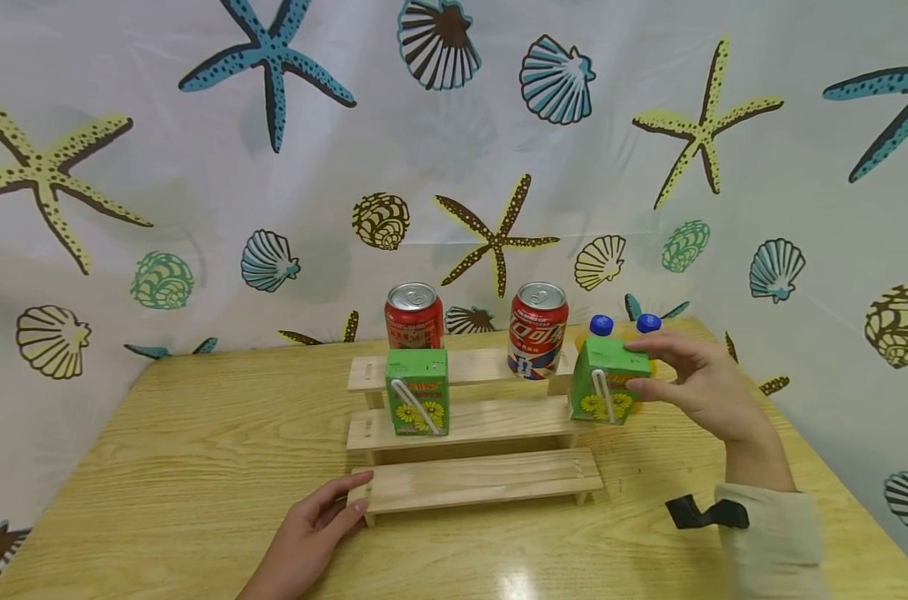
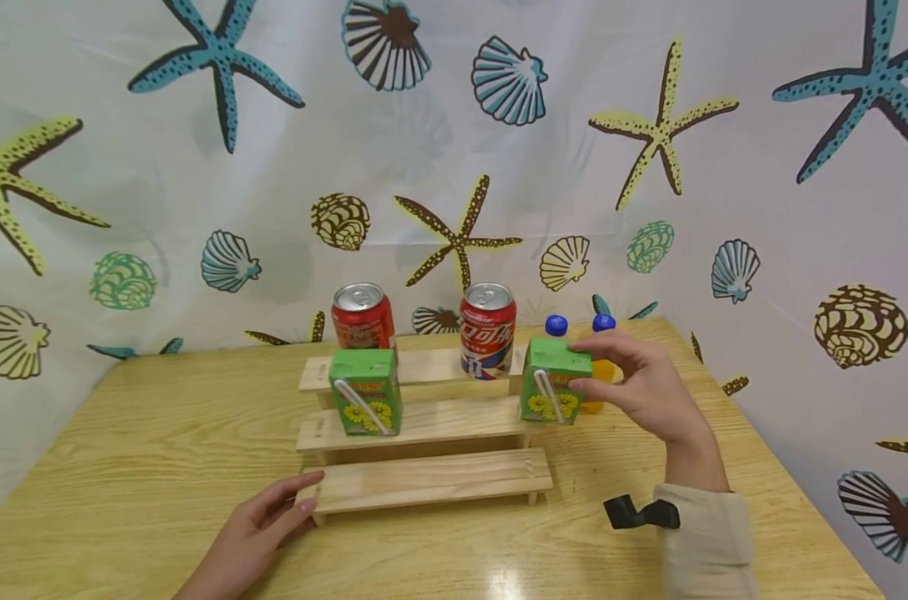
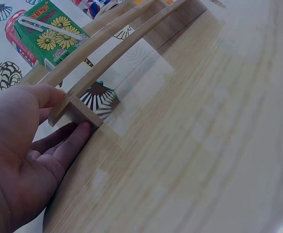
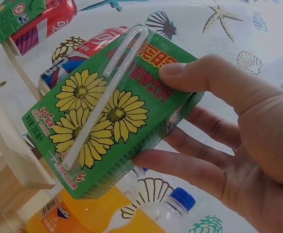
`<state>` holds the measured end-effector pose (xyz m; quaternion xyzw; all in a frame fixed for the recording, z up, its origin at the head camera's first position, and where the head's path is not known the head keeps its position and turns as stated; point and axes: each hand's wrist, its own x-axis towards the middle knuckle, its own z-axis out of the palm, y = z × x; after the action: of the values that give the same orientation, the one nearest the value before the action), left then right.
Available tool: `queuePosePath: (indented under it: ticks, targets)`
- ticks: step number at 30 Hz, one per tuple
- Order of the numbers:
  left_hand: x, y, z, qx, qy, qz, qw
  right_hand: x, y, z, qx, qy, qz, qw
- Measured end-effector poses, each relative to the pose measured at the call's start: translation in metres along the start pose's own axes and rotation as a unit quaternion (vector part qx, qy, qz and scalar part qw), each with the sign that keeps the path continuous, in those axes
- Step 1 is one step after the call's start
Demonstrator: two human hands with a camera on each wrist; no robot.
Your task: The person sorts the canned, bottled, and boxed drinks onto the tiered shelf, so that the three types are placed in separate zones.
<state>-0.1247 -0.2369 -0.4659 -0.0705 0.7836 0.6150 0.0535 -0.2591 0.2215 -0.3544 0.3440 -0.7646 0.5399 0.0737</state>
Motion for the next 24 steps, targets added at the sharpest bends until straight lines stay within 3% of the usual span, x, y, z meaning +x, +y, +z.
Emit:
queuePosePath:
  ticks: [14,24]
  targets:
    - [0.000,-0.002,-0.001,0.008,0.001,0.003,1.0000,0.005,-0.003,0.012,0.010,-0.003,-0.016,0.9998]
    - [0.000,-0.005,-0.002,0.001,0.002,0.008,1.0000,0.008,-0.007,0.018,0.008,-0.012,0.004,0.9999]
